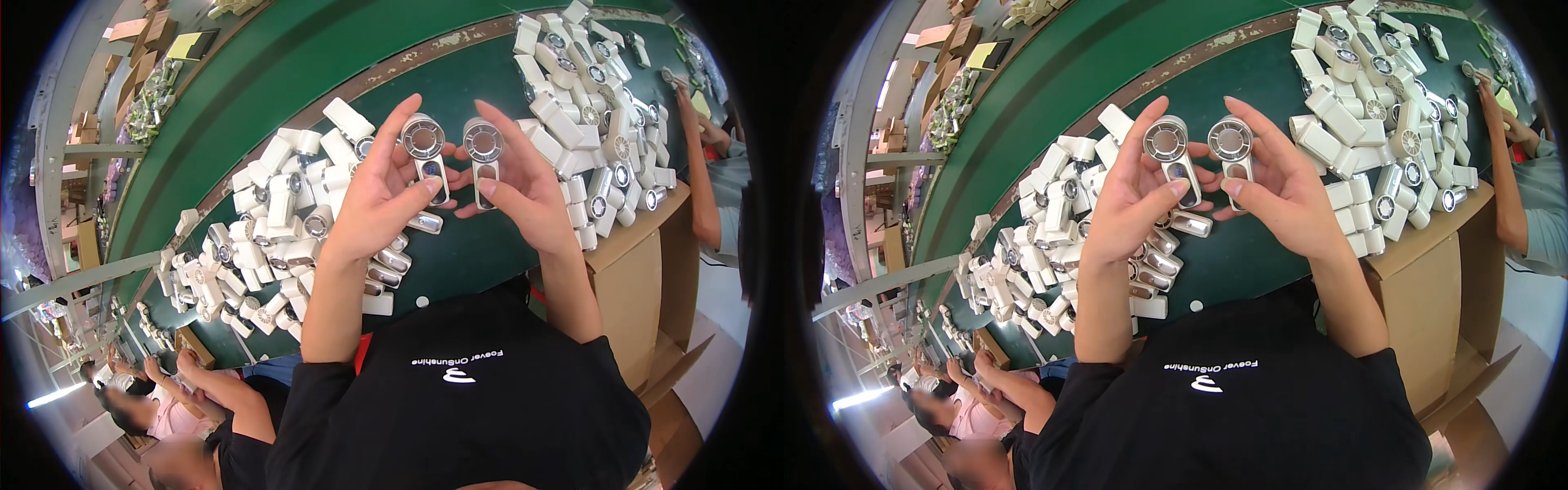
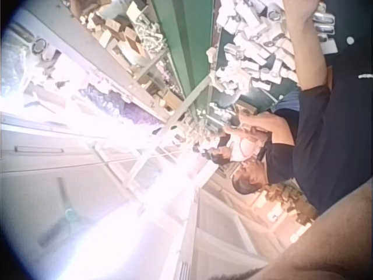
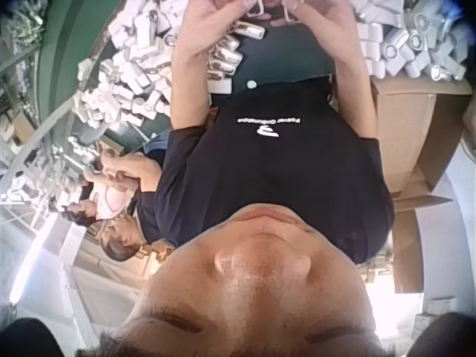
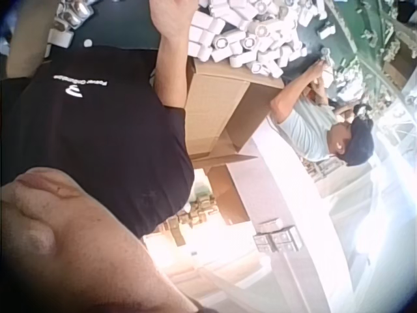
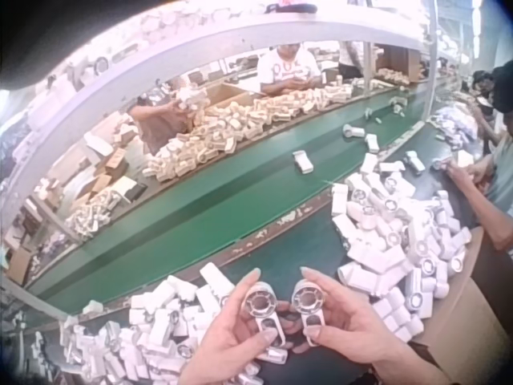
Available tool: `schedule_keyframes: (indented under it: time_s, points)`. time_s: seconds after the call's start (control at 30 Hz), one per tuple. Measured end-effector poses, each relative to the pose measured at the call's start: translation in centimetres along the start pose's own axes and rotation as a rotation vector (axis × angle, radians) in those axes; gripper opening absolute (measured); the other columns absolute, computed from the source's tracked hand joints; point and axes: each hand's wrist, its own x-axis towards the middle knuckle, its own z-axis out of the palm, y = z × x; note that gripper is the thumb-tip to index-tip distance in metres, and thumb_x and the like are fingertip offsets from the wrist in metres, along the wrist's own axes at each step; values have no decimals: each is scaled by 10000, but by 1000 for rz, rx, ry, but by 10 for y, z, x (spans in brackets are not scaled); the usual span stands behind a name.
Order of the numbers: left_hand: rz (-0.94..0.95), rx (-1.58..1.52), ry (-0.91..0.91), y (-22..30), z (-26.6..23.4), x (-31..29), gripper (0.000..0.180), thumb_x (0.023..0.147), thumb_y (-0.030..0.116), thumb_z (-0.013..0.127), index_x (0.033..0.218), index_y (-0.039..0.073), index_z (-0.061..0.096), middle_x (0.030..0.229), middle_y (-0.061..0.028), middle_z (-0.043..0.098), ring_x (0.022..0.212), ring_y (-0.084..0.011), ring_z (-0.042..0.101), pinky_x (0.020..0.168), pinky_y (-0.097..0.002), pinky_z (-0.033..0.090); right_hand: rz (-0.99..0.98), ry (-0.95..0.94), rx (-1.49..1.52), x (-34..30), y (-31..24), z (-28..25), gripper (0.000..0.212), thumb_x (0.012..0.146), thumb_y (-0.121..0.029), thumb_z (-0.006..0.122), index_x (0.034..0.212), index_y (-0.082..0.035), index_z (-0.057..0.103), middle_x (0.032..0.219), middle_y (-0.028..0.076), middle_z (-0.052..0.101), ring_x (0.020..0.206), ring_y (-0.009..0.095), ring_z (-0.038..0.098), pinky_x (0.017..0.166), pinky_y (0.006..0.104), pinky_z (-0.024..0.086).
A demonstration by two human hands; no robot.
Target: Inspect and sort small white handheld electronic devices on a factory assembly line.
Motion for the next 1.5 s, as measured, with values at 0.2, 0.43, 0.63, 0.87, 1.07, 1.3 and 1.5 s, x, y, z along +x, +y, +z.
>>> schedule_keyframes:
  time_s: [0.2,0.43,0.63,0.87,1.07,1.3,1.5]
  points:
    - [115,117,96,-9,4,-2,913,998,-84,620,1739,91,116,1380,-198,626,1135,-282,730,946,-422,652,2,-105,112,4,4,6,833,1034,-54,624,1741,-79,184,1522,174,561,1303,241,648,1025,381,603]
    - [103,772,249,2,38,8,871,923,156,833,1631,36,339,1270,-244,693,1150,-378,726,947,-422,599,48,-93,376,0,42,14,948,1100,-428,570,1748,-65,-19,1691,146,354,1532,270,418,1258,424,324]
    - [328,1161,96,29,-8,81,725,881,32,806,1538,143,519,1213,-176,707,1095,-341,727,911,-429,583,-57,167,-297,18,20,-6,820,1043,-173,723,1705,-39,258,1710,258,337,1565,372,379,1245,489,377]
    - [334,1559,-351,17,-96,126,469,890,177,746,1346,194,639,1088,-174,677,1060,-406,653,939,-516,523,-157,473,-320,34,-46,-63,409,1044,-142,702,1422,-3,628,1401,104,668,1222,191,659,994,332,542]
    - [207,1608,-506,39,-89,98,384,975,467,741,952,85,699,915,-146,653,958,-366,638,901,-476,500,-241,569,-681,62,-121,-111,419,1035,-284,730,1342,-2,688,1206,38,733,1082,119,671,911,289,528]
    - [36,1518,-464,54,-80,116,419,1038,453,666,1013,46,761,981,-165,718,1003,-363,674,931,-470,531,47,426,-1534,43,-83,-108,466,929,-341,810,1236,-16,680,1062,164,728,1026,329,712,895,426,578]
    - [198,1522,-310,23,-47,208,283,1014,233,694,1226,47,695,1141,-173,728,1123,-349,693,936,-444,552,283,346,-1621,37,-45,-105,480,890,-235,824,1300,-41,669,1187,190,678,1194,399,632,1003,491,531]
